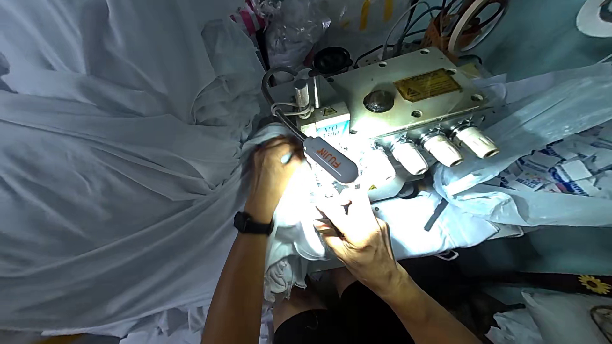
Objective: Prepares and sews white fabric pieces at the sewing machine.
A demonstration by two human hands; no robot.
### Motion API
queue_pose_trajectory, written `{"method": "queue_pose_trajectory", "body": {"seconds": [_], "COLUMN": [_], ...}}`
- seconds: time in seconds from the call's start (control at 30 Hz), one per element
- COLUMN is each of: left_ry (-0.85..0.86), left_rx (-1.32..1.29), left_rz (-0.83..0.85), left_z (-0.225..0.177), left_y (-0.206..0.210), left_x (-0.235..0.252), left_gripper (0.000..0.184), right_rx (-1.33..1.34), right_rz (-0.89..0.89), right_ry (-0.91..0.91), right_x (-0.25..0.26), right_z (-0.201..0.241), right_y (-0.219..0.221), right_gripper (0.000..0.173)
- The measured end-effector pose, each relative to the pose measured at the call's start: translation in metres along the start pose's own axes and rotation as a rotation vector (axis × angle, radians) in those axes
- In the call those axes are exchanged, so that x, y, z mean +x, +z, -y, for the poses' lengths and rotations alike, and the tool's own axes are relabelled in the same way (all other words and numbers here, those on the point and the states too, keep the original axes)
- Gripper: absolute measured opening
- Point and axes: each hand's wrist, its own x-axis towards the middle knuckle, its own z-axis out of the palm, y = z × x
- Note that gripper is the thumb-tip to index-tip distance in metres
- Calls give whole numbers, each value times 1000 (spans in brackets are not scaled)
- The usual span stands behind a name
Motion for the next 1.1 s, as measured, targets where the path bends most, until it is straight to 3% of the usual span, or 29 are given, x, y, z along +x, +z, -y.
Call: {"method": "queue_pose_trajectory", "body": {"seconds": [0.07,0.17,0.27,0.43,0.53,0.67,0.77,0.87,0.97,1.1], "left_ry": [-90,-179,-279,-355,-268,-135,-69,-32,-84,37], "left_rx": [18,53,149,193,198,196,165,56,-152,-186], "left_rz": [-66,-60,-113,-124,-101,101,239,193,188,169], "left_z": [7,0,-16,-43,-33,-5,9,11,10,7], "left_y": [8,7,8,0,-23,-41,-41,-51,-62,-67], "left_x": [16,2,-30,-73,-59,-24,-15,-17,-23,-27], "left_gripper": [16,18,20,29,34,48,22,15,18,15], "right_rx": [103,176,78,-116,31,216,216,239,130,-174], "right_rz": [-74,-105,-71,238,337,244,219,179,69,7], "right_ry": [-21,-86,-80,160,193,117,119,175,178,85], "right_x": [-6,-15,-25,-29,-24,-16,-8,-3,2,14], "right_z": [2,-2,-15,-13,-9,-8,-7,-7,0,13], "right_y": [2,-8,-19,-37,-48,-50,-45,-42,-35,-20], "right_gripper": [18,34,42,53,38,33,33,34,26,20]}}
